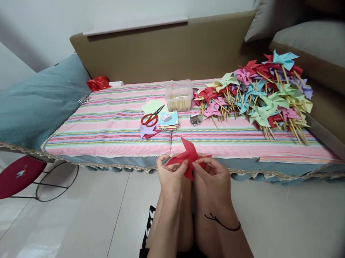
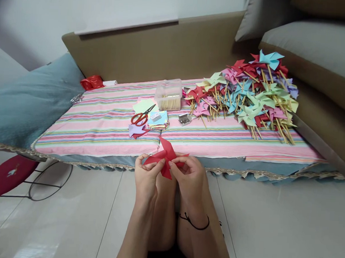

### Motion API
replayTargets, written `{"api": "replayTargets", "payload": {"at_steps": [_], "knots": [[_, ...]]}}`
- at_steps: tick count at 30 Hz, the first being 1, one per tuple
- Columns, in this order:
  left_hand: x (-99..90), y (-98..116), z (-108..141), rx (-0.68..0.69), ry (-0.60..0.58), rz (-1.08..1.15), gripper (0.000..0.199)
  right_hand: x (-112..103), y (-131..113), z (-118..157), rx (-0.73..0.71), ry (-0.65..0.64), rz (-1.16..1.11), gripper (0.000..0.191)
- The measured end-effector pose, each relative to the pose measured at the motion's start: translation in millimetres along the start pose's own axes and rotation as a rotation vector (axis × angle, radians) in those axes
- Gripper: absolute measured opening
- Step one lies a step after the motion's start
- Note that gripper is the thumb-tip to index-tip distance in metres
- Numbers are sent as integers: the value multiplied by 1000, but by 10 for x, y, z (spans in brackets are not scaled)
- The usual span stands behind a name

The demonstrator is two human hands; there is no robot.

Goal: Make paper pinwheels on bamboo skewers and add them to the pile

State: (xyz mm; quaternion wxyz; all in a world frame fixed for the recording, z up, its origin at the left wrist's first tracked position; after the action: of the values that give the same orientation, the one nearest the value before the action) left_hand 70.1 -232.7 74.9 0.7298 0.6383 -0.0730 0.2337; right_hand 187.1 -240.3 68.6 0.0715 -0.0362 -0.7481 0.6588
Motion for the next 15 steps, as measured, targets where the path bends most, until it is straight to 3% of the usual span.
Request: {"api": "replayTargets", "payload": {"at_steps": [15], "knots": [[42, 6, 32, -14, -6, -2, 61, 23, 87, 2, -9, 118, -86, 11]]}}
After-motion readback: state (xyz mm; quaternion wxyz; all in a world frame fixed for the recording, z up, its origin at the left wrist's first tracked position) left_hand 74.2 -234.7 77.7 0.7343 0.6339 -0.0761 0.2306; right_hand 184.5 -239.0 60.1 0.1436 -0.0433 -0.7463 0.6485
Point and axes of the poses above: each hand's wrist, its own z-axis away from the middle knuckle, its own x-axis out of the palm, y = z × x, the point moved 3 cm from there along -z, towards the middle knuckle, and after that the axes turned 11 degrees about -y, right-handed, at the moved point
